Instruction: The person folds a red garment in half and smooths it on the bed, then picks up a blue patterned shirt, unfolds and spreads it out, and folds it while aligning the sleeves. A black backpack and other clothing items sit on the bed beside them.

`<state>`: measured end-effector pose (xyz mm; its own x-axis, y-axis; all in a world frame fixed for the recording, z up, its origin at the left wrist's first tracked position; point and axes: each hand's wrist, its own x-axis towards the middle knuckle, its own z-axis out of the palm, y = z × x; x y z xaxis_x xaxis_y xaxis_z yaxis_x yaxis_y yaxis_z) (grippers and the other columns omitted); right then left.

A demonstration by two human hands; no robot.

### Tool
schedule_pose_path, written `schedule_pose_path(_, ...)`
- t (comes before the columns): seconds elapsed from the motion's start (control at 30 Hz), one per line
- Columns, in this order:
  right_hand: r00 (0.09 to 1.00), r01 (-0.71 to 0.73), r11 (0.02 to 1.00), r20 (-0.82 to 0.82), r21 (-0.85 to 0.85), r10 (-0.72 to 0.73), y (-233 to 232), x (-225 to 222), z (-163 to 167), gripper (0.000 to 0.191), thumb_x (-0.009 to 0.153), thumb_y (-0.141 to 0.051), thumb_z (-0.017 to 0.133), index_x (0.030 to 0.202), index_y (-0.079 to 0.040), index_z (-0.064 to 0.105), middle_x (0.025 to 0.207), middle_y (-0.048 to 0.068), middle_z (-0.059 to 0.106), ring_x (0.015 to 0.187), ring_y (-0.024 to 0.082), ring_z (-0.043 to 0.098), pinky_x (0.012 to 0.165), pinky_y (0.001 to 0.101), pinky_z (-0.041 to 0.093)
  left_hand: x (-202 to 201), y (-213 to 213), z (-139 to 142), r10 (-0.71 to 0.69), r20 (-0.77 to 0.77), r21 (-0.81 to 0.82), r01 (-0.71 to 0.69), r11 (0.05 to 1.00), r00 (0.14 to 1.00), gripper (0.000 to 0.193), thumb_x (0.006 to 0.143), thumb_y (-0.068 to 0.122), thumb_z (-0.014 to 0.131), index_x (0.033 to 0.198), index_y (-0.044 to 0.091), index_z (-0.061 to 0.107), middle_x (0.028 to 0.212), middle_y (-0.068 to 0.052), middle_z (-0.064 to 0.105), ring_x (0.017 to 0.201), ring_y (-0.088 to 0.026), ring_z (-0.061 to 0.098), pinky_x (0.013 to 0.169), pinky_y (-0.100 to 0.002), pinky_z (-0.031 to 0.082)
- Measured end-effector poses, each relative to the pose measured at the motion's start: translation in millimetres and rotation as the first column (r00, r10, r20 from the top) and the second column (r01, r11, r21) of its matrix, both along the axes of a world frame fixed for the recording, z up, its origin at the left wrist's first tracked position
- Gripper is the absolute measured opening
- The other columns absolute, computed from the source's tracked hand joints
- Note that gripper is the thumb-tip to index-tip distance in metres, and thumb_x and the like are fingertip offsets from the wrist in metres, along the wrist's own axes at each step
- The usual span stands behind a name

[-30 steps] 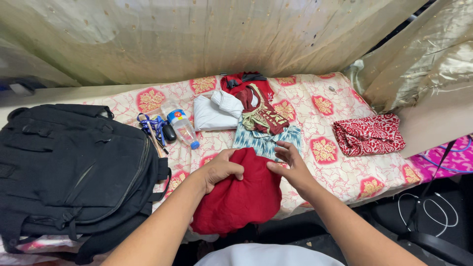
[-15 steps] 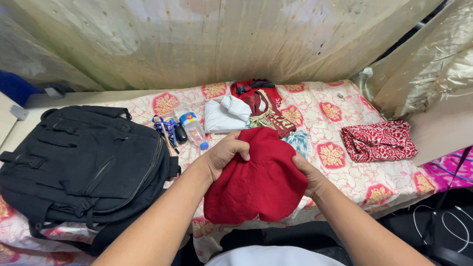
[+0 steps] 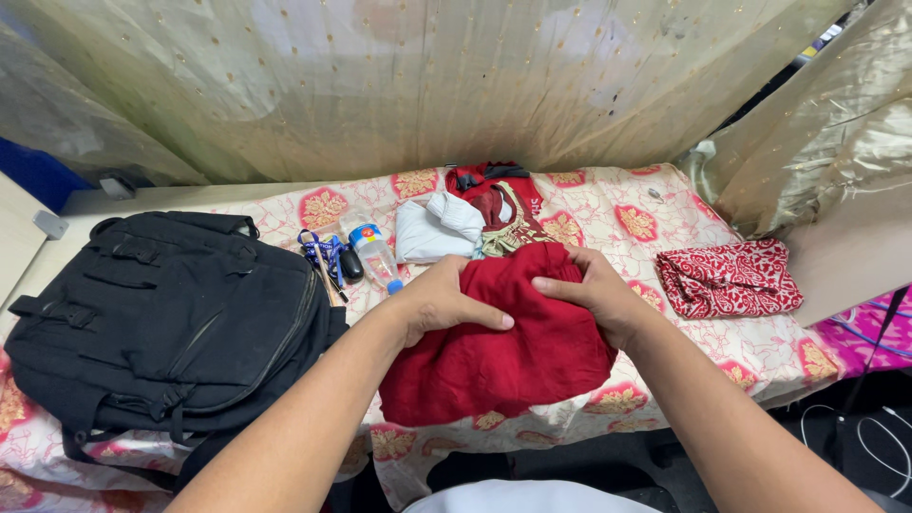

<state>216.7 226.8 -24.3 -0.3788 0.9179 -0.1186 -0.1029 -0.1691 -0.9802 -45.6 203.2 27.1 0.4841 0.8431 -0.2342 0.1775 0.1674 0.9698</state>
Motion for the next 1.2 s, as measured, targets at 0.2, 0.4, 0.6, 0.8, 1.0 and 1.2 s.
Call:
schedule_pose_path(0.2, 0.964, 0.028, 0.982, -0.255, -0.184, -0.076, -3.0, 7.1, 10.3, 0.06, 0.098, -0.052, 0.049, 0.139, -0.008, 0.057, 0.134, 0.01, 0.068, 0.122, 0.021, 0.065, 0.106, 0.0418, 0.049, -1.0, 6.6, 1.2, 0.089, 0.506, -0.156, -0.01, 0.988, 0.858, 0.053, 0.069, 0.0, 0.077, 0.121, 0.001, 0.067, 0.11, -0.014, 0.075, 0.097, -0.024, 0.074, 0.09, -0.043, 0.061)
schedule_pose_path(0.4, 0.948, 0.265, 0.954, -0.141, -0.14, -0.284, -12.3, -0.1, 6.9, 0.068, 0.097, -0.06, 0.043, 0.144, -0.012, 0.049, 0.135, 0.009, 0.063, 0.119, 0.022, 0.063, 0.101, 0.047, 0.049, 0.4, 13.7, 2.1, 0.22, 0.722, -0.206, -0.099, 0.973, 0.656, 0.047, 0.076, -0.001, 0.074, 0.122, 0.0, 0.065, 0.11, -0.015, 0.073, 0.1, -0.028, 0.072, 0.094, -0.048, 0.06)
schedule_pose_path(0.6, 0.896, 0.431, 0.898, -0.157, 0.085, -0.415, -16.5, -14.9, 6.6, 0.058, 0.097, -0.035, 0.06, 0.147, -0.01, 0.046, 0.137, 0.008, 0.056, 0.121, 0.018, 0.058, 0.1, 0.0409, 0.051, 4.1, 11.8, 0.3, 0.321, 0.714, -0.231, -0.223, 0.947, 0.622, 0.051, 0.074, 0.001, 0.076, 0.124, 0.003, 0.064, 0.113, -0.013, 0.073, 0.103, -0.027, 0.072, 0.095, -0.047, 0.059)
schedule_pose_path(0.8, 0.881, 0.393, 0.837, 0.104, 0.382, -0.461, -30.9, -49.0, 16.6, 0.062, 0.103, -0.017, 0.063, 0.16, -0.011, 0.041, 0.148, 0.019, 0.05, 0.117, 0.028, 0.045, 0.103, 0.0375, 0.046, 21.5, 9.2, -3.1, 0.371, 0.604, -0.092, -0.401, 0.911, 0.705, 0.054, 0.073, 0.004, 0.082, 0.124, 0.001, 0.064, 0.115, -0.012, 0.074, 0.103, -0.024, 0.073, 0.094, -0.04, 0.06)
schedule_pose_path(1.0, 0.923, 0.3, 0.864, 0.104, 0.404, -0.37, -31.5, -72.9, 16.5, 0.058, 0.106, -0.03, 0.047, 0.159, -0.012, 0.034, 0.164, 0.009, 0.038, 0.152, 0.02, 0.034, 0.122, 0.0338, 0.026, 46.3, 15.3, -8.0, 0.37, 0.502, 0.009, -0.432, 0.902, 0.782, 0.051, 0.083, 0.018, 0.079, 0.127, -0.001, 0.062, 0.119, -0.013, 0.073, 0.107, -0.02, 0.071, 0.094, -0.035, 0.058)
schedule_pose_path(1.2, 0.916, 0.369, 0.893, 0.065, 0.26, -0.397, -22.1, -73.9, -0.4, 0.064, 0.106, -0.044, 0.032, 0.161, -0.012, 0.028, 0.165, 0.009, 0.037, 0.15, 0.02, 0.035, 0.121, 0.0327, 0.026, 62.9, 24.0, -10.5, 0.334, 0.145, 0.243, -0.36, 0.901, 0.932, 0.051, 0.093, 0.028, 0.066, 0.136, 0.002, 0.055, 0.128, -0.016, 0.071, 0.117, -0.023, 0.068, 0.1, -0.036, 0.051)
